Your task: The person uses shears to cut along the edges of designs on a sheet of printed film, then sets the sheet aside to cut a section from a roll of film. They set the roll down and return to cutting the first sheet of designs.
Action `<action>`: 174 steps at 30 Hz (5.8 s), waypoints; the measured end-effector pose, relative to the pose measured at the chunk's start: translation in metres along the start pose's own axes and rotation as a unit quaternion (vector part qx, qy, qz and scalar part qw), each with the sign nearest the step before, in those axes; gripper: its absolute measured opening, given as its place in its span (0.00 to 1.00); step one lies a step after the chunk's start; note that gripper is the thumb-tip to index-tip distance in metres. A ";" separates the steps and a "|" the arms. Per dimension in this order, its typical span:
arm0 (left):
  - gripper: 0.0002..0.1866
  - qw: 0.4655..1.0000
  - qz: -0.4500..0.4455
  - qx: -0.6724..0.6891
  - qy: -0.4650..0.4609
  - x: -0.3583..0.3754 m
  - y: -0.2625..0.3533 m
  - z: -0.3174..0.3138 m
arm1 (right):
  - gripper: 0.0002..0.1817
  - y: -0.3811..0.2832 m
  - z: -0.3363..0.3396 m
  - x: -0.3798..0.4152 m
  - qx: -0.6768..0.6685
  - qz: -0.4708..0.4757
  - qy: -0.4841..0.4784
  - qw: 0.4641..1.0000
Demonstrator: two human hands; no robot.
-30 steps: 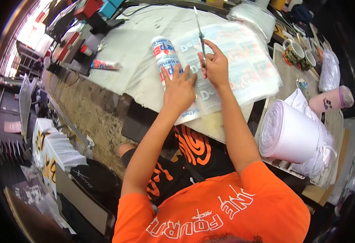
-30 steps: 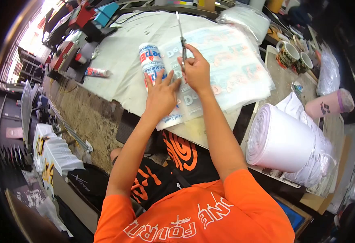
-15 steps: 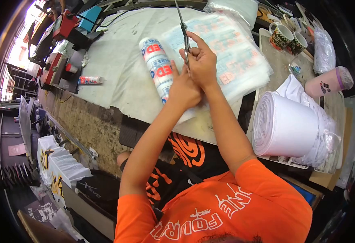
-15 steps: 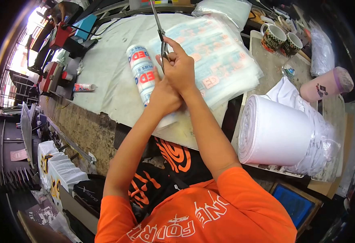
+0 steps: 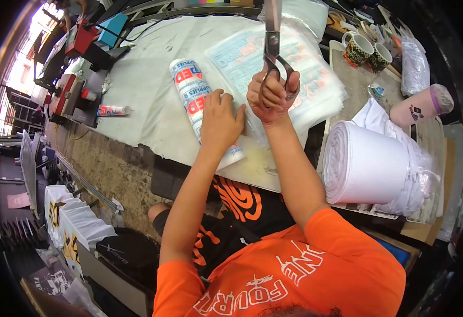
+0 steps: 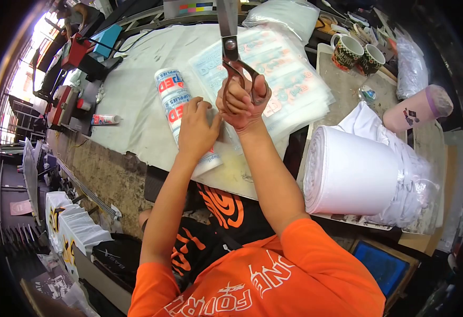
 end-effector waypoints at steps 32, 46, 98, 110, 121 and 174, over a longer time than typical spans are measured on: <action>0.24 0.990 0.133 -0.043 0.028 0.044 -0.107 0.136 | 0.18 0.013 0.047 0.002 0.810 -0.064 0.331 0.480; 0.31 0.971 0.182 -0.059 0.147 0.056 -0.120 0.137 | 0.14 0.046 0.085 0.021 0.822 -0.165 0.328 0.434; 0.20 0.979 -0.155 0.103 0.079 -0.081 0.027 0.052 | 0.19 0.016 0.082 0.013 0.890 -0.095 0.305 0.325; 0.38 0.885 -0.368 0.107 -0.266 0.003 0.185 -0.121 | 0.14 0.022 0.078 0.018 0.894 -0.044 0.281 0.346; 0.08 0.905 -0.380 0.084 -0.171 -0.018 0.187 -0.116 | 0.17 0.024 0.077 0.018 0.902 -0.020 0.272 0.336; 0.45 0.929 0.294 0.147 0.169 0.040 -0.088 0.071 | 0.32 0.051 -0.085 0.127 0.676 0.031 0.429 0.599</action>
Point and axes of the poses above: each hand's wrist, its own x-axis away from the middle knuckle, its own z-axis out of the back of the hand, y = z × x, the point moved 9 cm from there along -x, towards the middle knuckle, and after that the axes turned 11 degrees about y, right-handed, at the moved point
